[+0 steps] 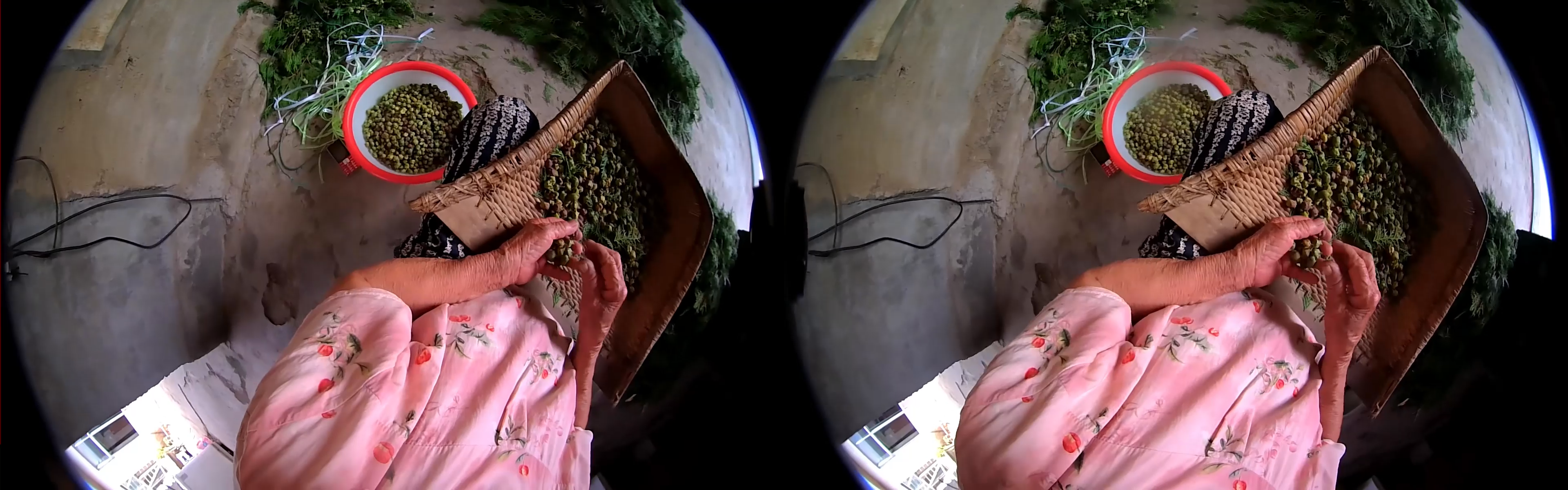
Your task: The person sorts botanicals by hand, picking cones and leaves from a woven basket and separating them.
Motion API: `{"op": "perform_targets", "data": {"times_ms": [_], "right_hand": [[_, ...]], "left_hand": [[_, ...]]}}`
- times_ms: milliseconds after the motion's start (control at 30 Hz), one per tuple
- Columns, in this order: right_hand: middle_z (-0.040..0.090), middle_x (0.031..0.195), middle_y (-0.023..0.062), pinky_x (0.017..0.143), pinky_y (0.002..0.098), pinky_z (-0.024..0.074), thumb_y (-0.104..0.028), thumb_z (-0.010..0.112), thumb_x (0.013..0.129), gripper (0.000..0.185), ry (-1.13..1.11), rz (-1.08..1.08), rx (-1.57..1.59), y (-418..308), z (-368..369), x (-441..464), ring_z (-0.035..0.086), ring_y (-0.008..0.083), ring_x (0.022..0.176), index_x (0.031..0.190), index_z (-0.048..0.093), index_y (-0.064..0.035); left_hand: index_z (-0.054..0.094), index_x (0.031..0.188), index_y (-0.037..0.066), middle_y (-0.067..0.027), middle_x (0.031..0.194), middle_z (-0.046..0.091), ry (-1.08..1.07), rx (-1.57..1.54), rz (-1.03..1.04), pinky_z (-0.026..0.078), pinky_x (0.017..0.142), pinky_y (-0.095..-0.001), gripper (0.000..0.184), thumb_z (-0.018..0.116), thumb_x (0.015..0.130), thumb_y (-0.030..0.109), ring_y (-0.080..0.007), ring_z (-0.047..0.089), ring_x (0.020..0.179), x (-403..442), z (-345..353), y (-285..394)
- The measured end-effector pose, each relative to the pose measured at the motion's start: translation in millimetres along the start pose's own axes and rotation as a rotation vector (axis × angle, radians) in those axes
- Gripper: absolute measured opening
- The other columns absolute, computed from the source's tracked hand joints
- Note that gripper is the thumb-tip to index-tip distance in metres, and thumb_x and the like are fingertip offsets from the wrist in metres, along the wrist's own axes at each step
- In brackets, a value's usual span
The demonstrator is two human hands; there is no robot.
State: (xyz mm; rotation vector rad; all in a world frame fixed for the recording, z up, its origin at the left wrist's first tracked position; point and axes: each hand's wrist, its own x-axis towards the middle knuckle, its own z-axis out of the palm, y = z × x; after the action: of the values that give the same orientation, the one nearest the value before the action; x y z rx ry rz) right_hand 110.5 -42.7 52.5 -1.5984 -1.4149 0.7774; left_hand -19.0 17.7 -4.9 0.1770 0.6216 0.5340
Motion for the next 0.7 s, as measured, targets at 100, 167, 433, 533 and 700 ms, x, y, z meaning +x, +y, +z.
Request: {"op": "perform_targets", "data": {"times_ms": [100,167,433,533,700], "right_hand": [[0.062,0.09,0.0059,0.07,0.0226,0.0459,0.003,0.061,0.081,0.015,0.131,0.008,-0.146,31,-2,2,0.058,0.0126,0.08,0.096,0.064,-0.0003],[0.062,0.09,0.007,0.069,0.0246,0.0468,0.003,0.061,0.081,0.016,0.088,-0.001,-0.244,46,4,3,0.06,0.0157,0.079,0.095,0.065,-0.0015],[0.061,0.084,0.009,0.068,0.03,0.0478,0.003,0.059,0.079,0.016,0.188,-0.004,-0.345,56,-8,-5,0.061,0.0244,0.076,0.091,0.064,-0.0046],[0.061,0.082,0.0086,0.066,0.0287,0.0472,0.005,0.059,0.079,0.016,0.269,0.0,-0.312,60,-16,-6,0.061,0.0228,0.074,0.091,0.064,-0.0052],[0.061,0.082,0.0086,0.066,0.0279,0.0478,0.004,0.06,0.079,0.016,0.376,0.055,-0.355,62,-40,-8,0.062,0.0209,0.074,0.091,0.064,-0.0049]], "left_hand": [[0.059,0.094,0.011,-0.0021,0.084,0.063,0.042,-0.019,-0.091,0.052,0.049,-0.0273,0.025,0.054,0.089,0.035,-0.0156,0.064,0.071,-5,2,2],[0.059,0.094,0.011,-0.0025,0.083,0.064,0.004,-0.028,-0.087,0.051,0.047,-0.0265,0.024,0.055,0.089,0.034,-0.0161,0.064,0.07,-5,-5,5],[0.059,0.103,0.008,-0.0069,0.087,0.064,-0.014,-0.173,-0.023,0.047,0.047,-0.0261,0.023,0.056,0.088,0.025,-0.019,0.062,0.072,-21,-15,22],[0.058,0.109,0.01,-0.007,0.09,0.064,0.024,-0.11,0.056,0.05,0.051,-0.0293,0.026,0.055,0.089,0.026,-0.0196,0.062,0.072,-24,-11,25],[0.06,0.097,0.01,-0.0071,0.091,0.064,0.029,-0.123,0.038,0.053,0.055,-0.0338,0.022,0.055,0.09,0.031,-0.0214,0.063,0.075,-18,-16,23]]}}
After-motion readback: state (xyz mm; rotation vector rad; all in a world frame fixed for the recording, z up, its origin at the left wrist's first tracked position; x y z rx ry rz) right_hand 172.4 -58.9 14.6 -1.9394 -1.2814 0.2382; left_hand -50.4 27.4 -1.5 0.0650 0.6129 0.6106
